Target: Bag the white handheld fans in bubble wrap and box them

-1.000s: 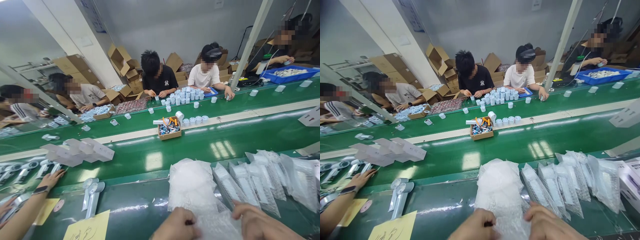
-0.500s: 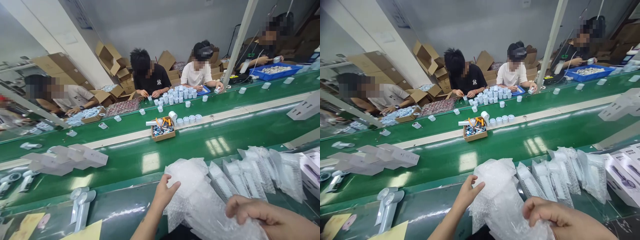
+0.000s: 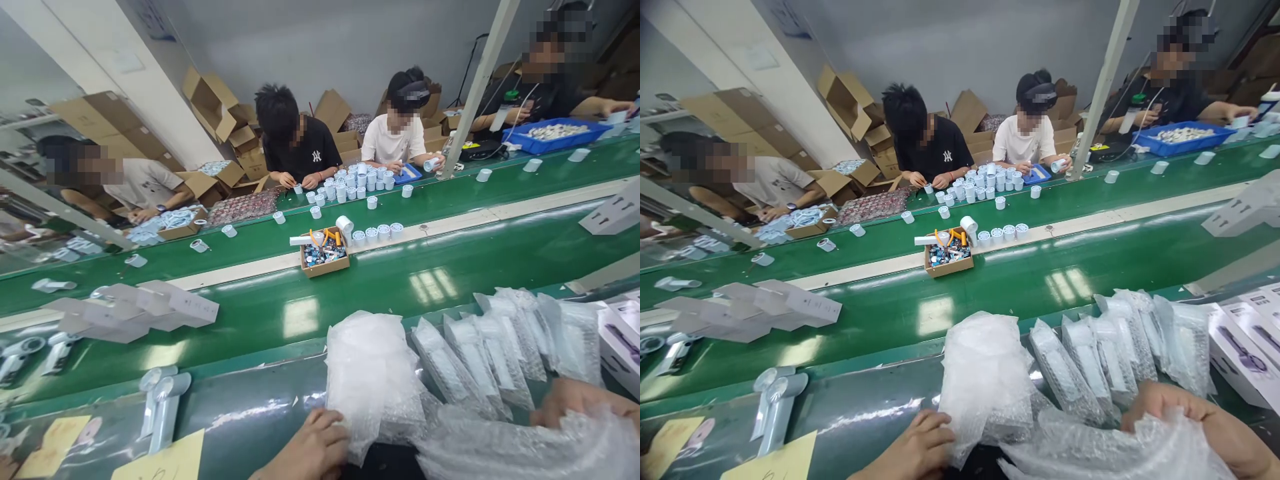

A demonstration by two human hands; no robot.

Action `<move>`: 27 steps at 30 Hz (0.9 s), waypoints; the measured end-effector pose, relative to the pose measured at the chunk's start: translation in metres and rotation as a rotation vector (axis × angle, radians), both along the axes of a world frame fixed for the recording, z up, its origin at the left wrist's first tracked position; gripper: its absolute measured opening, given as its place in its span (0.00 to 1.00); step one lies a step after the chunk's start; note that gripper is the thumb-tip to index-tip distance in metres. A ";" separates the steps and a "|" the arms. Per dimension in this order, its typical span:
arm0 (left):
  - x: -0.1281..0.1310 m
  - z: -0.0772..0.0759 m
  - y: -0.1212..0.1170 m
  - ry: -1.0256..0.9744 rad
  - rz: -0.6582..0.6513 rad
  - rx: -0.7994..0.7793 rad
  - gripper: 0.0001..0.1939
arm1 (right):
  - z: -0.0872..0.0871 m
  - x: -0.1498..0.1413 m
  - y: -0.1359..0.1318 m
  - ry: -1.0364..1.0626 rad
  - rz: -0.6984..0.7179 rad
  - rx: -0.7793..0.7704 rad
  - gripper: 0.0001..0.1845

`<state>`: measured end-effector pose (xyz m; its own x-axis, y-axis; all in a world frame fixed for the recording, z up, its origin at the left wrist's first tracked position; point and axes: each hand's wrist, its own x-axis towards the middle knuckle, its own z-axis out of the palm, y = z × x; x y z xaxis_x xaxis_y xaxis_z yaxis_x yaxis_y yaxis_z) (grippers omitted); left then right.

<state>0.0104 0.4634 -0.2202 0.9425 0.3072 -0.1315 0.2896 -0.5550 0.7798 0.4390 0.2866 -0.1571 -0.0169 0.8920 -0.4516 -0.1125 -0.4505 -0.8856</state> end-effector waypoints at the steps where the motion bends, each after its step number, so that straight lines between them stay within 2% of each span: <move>1: -0.001 0.000 0.002 0.041 0.080 -0.103 0.04 | 0.000 -0.003 0.002 0.105 -0.038 -0.024 0.16; 3: 0.009 -0.004 0.010 0.133 0.452 -0.242 0.15 | 0.005 -0.012 0.010 0.221 -0.085 -0.032 0.11; 5: 0.031 -0.014 0.018 0.249 0.851 -0.250 0.21 | 0.009 -0.025 0.023 0.315 -0.073 -0.010 0.09; 6: 0.044 -0.020 0.021 0.305 0.963 -0.227 0.20 | 0.009 -0.031 0.030 0.362 -0.071 -0.001 0.09; 7: 0.057 -0.027 0.022 0.350 1.014 -0.200 0.18 | 0.006 -0.039 0.037 0.405 -0.067 0.001 0.10; 9: 0.077 -0.040 0.020 0.392 1.016 -0.167 0.14 | -0.007 -0.057 0.052 0.495 -0.028 -0.028 0.13; 11: 0.083 -0.046 0.015 0.376 1.019 -0.147 0.13 | -0.024 -0.077 0.066 0.587 0.068 -0.084 0.18; 13: 0.071 -0.043 0.009 0.350 1.042 -0.128 0.13 | -0.036 -0.097 0.079 0.637 0.185 -0.146 0.21; 15: 0.046 -0.033 0.006 0.300 1.060 -0.091 0.11 | -0.036 -0.114 0.093 0.512 0.326 -0.155 0.21; 17: 0.017 -0.017 0.004 0.223 1.065 -0.031 0.08 | -0.021 -0.128 0.110 0.185 0.525 -0.064 0.20; 19: -0.006 0.002 0.001 0.146 1.061 0.010 0.07 | 0.001 -0.140 0.125 -0.101 0.766 0.146 0.25; 20: -0.012 0.012 0.000 0.117 1.058 0.011 0.07 | 0.013 -0.146 0.132 -0.149 0.887 0.261 0.28; 22: -0.013 0.031 -0.004 0.059 1.035 -0.031 0.09 | 0.033 -0.156 0.143 -0.085 1.067 0.458 0.29; 24: -0.003 0.046 -0.008 -0.013 0.965 -0.118 0.11 | 0.048 -0.166 0.149 -0.117 1.112 0.593 0.29; 27: 0.017 0.061 -0.017 -0.077 0.921 -0.301 0.11 | 0.066 -0.173 0.154 -0.413 1.026 0.667 0.31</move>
<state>0.0279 0.4468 -0.1597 0.3590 0.8924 -0.2734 0.4534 0.0894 0.8868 0.2663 0.4407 -0.0913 -0.7914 0.6081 -0.0627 0.3541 0.3723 -0.8579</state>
